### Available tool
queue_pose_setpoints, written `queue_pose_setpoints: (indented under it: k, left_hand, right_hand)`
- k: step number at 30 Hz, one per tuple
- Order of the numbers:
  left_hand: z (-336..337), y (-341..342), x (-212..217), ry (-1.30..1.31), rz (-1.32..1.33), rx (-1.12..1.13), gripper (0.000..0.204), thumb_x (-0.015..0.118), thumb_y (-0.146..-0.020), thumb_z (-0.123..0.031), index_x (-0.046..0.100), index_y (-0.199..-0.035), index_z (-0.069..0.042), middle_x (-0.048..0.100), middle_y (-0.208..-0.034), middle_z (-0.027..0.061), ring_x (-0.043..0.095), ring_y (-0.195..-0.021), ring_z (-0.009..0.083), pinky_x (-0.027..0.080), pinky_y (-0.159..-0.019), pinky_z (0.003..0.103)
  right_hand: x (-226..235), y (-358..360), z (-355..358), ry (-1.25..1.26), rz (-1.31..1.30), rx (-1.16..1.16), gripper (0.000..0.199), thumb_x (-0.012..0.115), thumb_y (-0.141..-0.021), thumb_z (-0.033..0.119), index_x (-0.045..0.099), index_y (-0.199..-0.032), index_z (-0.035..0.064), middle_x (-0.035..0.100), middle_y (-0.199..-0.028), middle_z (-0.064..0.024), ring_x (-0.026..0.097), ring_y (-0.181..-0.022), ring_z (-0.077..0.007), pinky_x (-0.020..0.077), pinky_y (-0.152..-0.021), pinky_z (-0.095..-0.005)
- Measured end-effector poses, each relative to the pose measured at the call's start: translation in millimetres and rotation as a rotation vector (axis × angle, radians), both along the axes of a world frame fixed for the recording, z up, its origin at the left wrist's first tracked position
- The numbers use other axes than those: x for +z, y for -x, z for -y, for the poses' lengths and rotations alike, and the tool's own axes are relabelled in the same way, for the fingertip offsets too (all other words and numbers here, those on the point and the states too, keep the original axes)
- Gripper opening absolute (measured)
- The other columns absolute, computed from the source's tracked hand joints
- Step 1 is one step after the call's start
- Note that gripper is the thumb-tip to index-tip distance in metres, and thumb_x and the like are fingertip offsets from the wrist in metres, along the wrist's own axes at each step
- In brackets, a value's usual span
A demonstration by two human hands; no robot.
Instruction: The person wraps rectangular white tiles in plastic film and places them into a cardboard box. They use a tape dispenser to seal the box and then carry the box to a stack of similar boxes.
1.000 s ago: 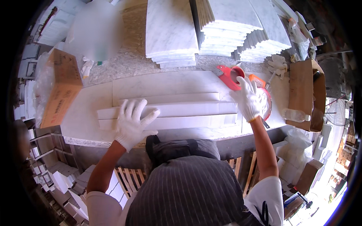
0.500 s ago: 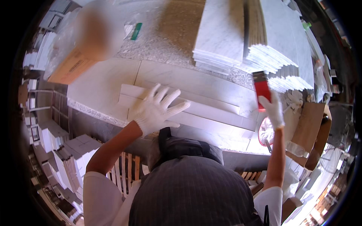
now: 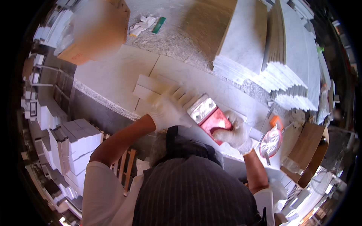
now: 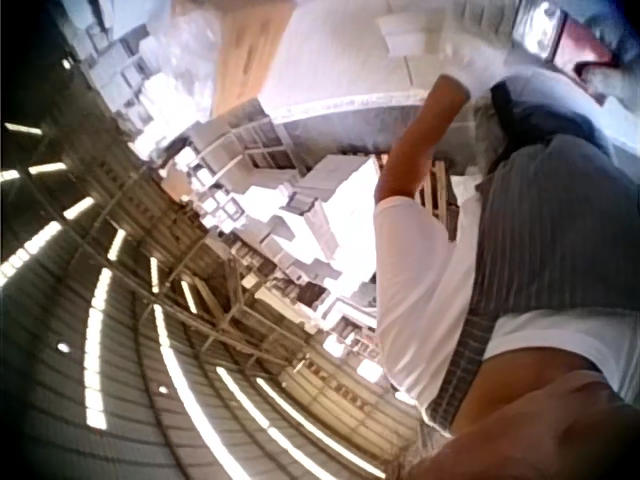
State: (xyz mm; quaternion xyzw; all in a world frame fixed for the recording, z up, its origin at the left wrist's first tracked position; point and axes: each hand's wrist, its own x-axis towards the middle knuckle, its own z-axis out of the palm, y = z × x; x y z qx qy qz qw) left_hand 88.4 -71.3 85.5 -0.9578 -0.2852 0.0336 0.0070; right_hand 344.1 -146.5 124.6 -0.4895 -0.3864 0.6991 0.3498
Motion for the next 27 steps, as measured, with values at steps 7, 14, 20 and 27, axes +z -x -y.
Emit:
queue_pose_setpoints:
  k: [7, 14, 20, 27]
  left_hand:
    - [8.4, 15.8, 23.8, 0.328, 0.412, 0.251, 0.097, 0.069, -0.076, -0.058, 0.033, -0.148, -0.004, 0.043, -0.145, 0.0164, 0.037, -0.136, 0.0341, 0.024, -0.117, 0.045]
    - [38.1, 27.2, 15.1, 1.499, 1.032, 0.688, 0.059, 0.057, -0.098, -0.036, 0.041, -0.141, 0.002, 0.052, -0.132, 0.0091, 0.05, -0.118, 0.0161, 0.039, -0.101, 0.03]
    - [18.1, -0.5, 61.8, 1.601, 0.972, 0.85, 0.025, 0.053, -0.1, -0.023, 0.067, -0.106, -0.003, 0.064, -0.094, 0.0009, 0.054, -0.088, 0.0068, 0.046, -0.077, 0.026]
    - [29.3, -8.9, 60.1, 1.11, 0.873, 1.18, 0.028, 0.05, -0.1, -0.023, 0.064, -0.105, 0.001, 0.065, -0.092, 0.0086, 0.059, -0.087, 0.0142, 0.048, -0.077, 0.03]
  right_hand:
    - [5.1, -5.2, 1.4, 0.012, 0.068, 0.105, 0.045, 0.087, -0.068, 0.02, 0.061, -0.098, 0.0011, 0.063, -0.086, -0.0018, 0.056, -0.078, -0.0084, 0.0473, -0.071, -0.0265]
    - [17.4, -5.8, -7.9, 0.001, 0.132, 0.24, 0.041, 0.085, -0.074, 0.016, 0.064, -0.103, -0.0017, 0.065, -0.09, -0.0046, 0.059, -0.083, -0.0106, 0.048, -0.077, -0.0281]
    - [24.7, -9.8, -16.4, 0.028, 0.221, 0.425, 0.043, 0.084, -0.075, 0.02, 0.065, -0.108, 0.0008, 0.064, -0.098, -0.0082, 0.061, -0.091, -0.016, 0.0476, -0.084, -0.0306]
    - [33.6, -2.4, -33.1, -0.039, 0.319, 0.523, 0.043, 0.082, -0.076, 0.021, 0.063, -0.109, 0.0012, 0.066, -0.092, -0.0056, 0.062, -0.085, -0.0116, 0.05, -0.077, -0.0286]
